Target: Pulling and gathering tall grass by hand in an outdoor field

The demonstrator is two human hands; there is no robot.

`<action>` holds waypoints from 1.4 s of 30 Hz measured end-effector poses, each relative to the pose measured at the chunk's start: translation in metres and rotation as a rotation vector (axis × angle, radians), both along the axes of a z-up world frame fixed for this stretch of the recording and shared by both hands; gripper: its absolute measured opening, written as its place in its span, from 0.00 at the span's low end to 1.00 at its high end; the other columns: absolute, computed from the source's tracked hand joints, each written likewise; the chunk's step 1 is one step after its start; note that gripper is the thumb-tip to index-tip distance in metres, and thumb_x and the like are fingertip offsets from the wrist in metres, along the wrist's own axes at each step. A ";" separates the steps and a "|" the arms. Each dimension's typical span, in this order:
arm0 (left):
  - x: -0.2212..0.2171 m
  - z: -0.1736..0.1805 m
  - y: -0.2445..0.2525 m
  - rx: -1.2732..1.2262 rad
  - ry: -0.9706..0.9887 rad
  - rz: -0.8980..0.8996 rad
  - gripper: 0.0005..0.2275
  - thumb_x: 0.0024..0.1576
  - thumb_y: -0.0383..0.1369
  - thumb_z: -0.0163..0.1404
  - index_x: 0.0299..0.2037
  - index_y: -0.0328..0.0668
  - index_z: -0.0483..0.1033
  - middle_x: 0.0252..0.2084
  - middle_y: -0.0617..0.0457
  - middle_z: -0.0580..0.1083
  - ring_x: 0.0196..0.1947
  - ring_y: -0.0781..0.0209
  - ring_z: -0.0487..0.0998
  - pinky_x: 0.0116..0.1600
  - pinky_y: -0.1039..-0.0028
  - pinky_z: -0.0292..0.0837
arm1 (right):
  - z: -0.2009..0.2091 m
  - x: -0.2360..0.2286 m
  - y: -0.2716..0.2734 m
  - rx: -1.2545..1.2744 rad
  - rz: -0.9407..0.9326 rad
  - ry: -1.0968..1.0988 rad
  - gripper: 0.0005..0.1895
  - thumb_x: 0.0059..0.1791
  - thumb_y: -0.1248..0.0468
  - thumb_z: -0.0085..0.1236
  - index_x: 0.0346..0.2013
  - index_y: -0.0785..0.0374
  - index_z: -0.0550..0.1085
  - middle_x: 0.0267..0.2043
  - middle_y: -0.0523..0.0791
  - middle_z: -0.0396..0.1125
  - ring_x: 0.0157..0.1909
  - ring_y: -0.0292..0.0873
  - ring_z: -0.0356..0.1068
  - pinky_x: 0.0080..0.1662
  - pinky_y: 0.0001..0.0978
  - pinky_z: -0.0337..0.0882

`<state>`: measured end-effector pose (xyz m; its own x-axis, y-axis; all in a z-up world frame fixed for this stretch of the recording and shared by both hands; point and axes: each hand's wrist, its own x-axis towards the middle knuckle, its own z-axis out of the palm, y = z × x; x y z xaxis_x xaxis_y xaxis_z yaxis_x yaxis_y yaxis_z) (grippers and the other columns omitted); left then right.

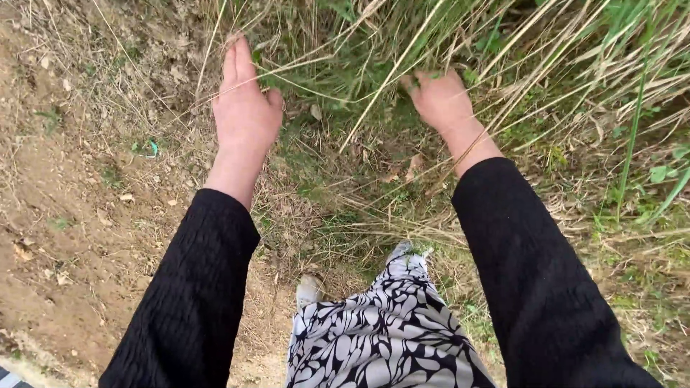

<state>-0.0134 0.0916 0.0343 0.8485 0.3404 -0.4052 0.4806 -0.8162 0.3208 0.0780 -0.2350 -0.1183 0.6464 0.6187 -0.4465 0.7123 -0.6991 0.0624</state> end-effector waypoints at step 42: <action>0.026 0.014 -0.136 0.300 0.284 -1.170 0.38 0.55 0.17 0.47 0.76 0.47 0.44 0.79 0.49 0.31 0.33 0.56 0.77 0.34 0.69 0.82 | -0.005 -0.245 -0.042 0.089 -1.047 0.540 0.06 0.57 0.73 0.47 0.47 0.70 0.72 0.29 0.50 0.72 0.23 0.46 0.77 0.23 0.25 0.84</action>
<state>0.0122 -0.0443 0.0486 0.5992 -0.4516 -0.6610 -0.5642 -0.8240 0.0516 -0.1672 -0.2765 -0.1238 0.5980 -0.0580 -0.7994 -0.2914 -0.9448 -0.1494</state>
